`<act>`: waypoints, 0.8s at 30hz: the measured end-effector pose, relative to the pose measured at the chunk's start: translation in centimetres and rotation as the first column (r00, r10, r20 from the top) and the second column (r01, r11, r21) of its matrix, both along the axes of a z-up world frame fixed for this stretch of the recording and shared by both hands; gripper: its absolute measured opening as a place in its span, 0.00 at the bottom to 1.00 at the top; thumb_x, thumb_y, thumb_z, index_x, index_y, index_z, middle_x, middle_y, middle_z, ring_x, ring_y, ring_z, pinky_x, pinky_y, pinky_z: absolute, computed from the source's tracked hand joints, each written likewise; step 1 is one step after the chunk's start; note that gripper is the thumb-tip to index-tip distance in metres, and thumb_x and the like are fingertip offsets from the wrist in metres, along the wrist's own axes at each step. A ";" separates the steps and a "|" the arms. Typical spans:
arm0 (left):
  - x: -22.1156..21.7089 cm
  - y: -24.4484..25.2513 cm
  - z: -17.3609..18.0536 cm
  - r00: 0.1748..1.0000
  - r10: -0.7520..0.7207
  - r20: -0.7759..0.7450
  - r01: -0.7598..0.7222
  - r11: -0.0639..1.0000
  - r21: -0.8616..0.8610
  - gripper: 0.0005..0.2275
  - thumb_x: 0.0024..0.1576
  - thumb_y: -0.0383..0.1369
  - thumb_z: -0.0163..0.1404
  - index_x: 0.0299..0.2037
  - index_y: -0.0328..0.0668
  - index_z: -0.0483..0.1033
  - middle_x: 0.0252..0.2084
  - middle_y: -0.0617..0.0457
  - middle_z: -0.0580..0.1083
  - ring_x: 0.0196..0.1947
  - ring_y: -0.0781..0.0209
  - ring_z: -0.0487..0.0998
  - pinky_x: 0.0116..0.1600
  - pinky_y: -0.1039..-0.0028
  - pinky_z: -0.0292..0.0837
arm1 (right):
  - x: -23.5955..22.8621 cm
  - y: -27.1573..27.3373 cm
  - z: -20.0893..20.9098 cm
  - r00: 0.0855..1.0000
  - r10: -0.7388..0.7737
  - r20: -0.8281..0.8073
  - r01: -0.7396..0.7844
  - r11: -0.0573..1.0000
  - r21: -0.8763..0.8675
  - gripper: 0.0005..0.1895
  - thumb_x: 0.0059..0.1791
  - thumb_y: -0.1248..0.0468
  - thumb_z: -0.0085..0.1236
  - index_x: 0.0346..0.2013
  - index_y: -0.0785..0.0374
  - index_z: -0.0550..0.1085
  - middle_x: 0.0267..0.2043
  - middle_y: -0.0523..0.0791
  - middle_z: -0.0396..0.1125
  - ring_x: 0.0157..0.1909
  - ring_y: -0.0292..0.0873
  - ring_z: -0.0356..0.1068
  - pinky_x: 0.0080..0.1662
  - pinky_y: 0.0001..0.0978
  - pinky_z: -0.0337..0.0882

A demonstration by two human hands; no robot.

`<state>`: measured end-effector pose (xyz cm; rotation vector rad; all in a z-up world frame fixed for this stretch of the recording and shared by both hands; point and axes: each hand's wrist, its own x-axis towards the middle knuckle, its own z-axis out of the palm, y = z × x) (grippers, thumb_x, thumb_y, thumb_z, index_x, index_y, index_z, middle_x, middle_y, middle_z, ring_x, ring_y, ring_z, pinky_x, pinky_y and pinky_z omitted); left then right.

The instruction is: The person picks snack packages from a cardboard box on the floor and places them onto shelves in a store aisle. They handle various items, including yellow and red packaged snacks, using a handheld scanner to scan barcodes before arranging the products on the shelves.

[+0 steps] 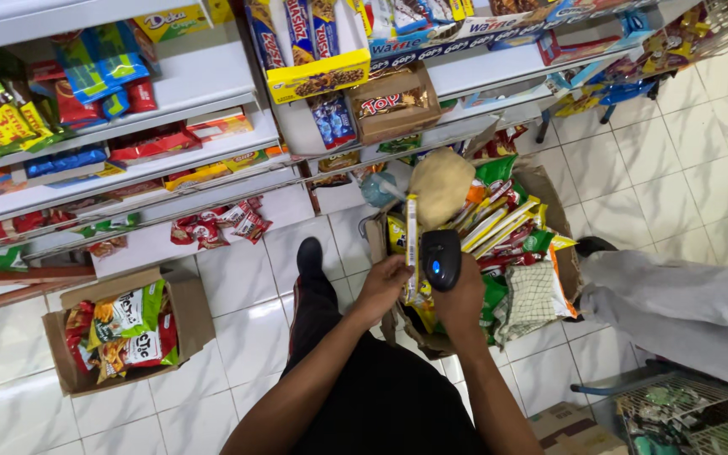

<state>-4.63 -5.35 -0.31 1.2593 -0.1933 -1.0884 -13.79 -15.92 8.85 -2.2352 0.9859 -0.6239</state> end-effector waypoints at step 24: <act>3.3 2.5 3.0 0.950 -0.190 -0.249 0.140 0.969 -0.205 0.17 0.64 0.27 0.50 0.62 0.36 0.68 0.49 0.52 0.76 0.45 0.67 0.78 0.48 0.73 0.77 | -2.2 2.8 0.4 0.913 0.196 0.357 -0.345 0.838 0.422 0.24 0.42 0.67 0.66 0.51 0.66 0.72 0.43 0.48 0.75 0.42 0.44 0.77 0.46 0.33 0.75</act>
